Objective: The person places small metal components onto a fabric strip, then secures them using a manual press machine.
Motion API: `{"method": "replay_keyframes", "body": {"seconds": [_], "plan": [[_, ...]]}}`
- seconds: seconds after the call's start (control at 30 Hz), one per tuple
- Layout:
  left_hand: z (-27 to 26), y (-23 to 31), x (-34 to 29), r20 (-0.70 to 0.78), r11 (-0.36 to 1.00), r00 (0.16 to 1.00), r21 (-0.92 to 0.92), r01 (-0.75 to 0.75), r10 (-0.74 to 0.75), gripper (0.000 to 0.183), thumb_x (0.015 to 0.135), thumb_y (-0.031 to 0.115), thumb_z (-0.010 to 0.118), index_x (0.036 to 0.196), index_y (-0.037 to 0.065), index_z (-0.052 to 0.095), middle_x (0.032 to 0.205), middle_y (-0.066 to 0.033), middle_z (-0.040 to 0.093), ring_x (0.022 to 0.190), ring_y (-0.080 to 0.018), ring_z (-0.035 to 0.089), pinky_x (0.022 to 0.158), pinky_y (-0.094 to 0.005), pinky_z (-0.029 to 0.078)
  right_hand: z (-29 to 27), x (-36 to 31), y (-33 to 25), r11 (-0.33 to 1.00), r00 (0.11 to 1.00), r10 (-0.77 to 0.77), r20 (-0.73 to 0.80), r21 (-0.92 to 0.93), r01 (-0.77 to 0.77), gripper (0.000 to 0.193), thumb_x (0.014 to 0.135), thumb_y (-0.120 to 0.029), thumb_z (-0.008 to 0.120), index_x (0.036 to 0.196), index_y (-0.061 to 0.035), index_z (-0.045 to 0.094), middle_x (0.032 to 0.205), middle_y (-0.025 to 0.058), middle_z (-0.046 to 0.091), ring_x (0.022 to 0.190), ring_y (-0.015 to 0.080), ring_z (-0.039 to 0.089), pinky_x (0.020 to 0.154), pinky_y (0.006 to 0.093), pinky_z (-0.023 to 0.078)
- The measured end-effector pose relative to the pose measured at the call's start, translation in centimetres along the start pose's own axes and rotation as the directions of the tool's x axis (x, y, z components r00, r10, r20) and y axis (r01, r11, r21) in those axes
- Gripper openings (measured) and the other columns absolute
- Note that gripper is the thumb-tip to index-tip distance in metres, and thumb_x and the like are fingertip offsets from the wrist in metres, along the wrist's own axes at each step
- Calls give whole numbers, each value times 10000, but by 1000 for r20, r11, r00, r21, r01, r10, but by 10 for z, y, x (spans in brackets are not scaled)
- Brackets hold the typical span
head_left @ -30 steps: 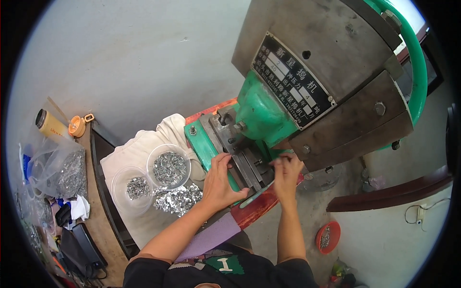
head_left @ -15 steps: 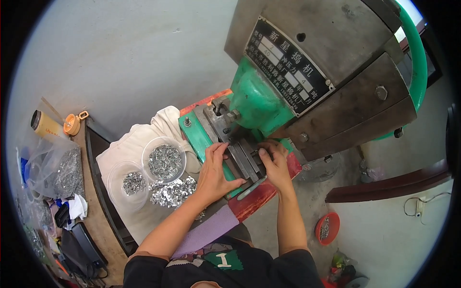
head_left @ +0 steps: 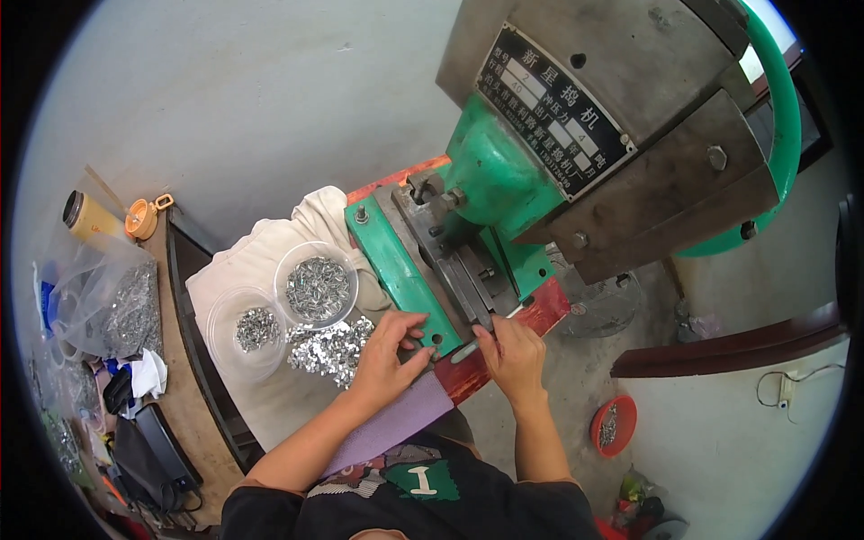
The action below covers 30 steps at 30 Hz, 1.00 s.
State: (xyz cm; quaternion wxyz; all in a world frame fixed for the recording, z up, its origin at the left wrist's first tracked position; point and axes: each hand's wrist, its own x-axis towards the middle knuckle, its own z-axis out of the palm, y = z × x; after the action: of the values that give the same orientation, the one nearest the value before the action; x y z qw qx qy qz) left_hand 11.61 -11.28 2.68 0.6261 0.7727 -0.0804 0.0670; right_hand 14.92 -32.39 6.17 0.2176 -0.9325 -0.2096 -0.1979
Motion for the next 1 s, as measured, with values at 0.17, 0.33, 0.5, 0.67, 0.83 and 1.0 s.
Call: {"method": "replay_keyframes", "body": {"seconds": [0.17,0.33,0.5,0.67,0.83,1.0], "plan": [[-12,9,-19,69,994,997,-103,33,-26,310,838,-36,700,1143,-22,645,1063,-101,597,895,-156,638,757,-254,538,-10,-46,1,998,997,59,-48,-22,-60,214,843,-189,756,923,-22,650,707,113,599,616,321,598,568,398,460],[-33,17,-40,117,967,992,-242,75,-47,330,841,-25,700,1168,-19,653,1124,-123,623,950,-176,653,795,-275,556,-35,-84,-9,991,996,74,-49,118,-68,206,851,-174,738,972,-21,671,760,103,643,625,288,608,588,377,472],[-64,34,-65,333,931,932,-274,243,-145,558,873,33,706,1405,72,541,1400,-131,489,1099,-240,647,957,-337,528,-23,-79,-51,903,968,-132,213,428,29,214,843,-160,738,995,-21,681,804,107,672,671,296,640,631,372,500],[-91,8,-133,263,812,857,-287,508,-443,359,894,28,702,1245,5,629,1020,-81,695,933,-164,684,824,-284,561,25,-70,-82,819,858,-281,429,574,-18,219,840,-159,744,1004,-30,678,818,110,678,693,312,648,642,378,505],[-91,0,-186,11,536,679,-604,589,-734,235,936,42,682,1146,-53,636,934,-93,709,829,-121,691,727,-245,582,52,-62,-121,833,830,-339,443,552,45,289,823,-195,773,1067,-60,696,856,86,650,723,279,626,666,384,503],[-93,-2,-192,-28,524,645,-611,594,-763,229,936,39,681,1139,-50,626,954,-94,708,841,-119,694,737,-239,583,65,-58,-147,783,790,-520,325,551,288,327,777,-190,791,1081,-94,719,941,36,630,788,229,625,680,353,489]]}}
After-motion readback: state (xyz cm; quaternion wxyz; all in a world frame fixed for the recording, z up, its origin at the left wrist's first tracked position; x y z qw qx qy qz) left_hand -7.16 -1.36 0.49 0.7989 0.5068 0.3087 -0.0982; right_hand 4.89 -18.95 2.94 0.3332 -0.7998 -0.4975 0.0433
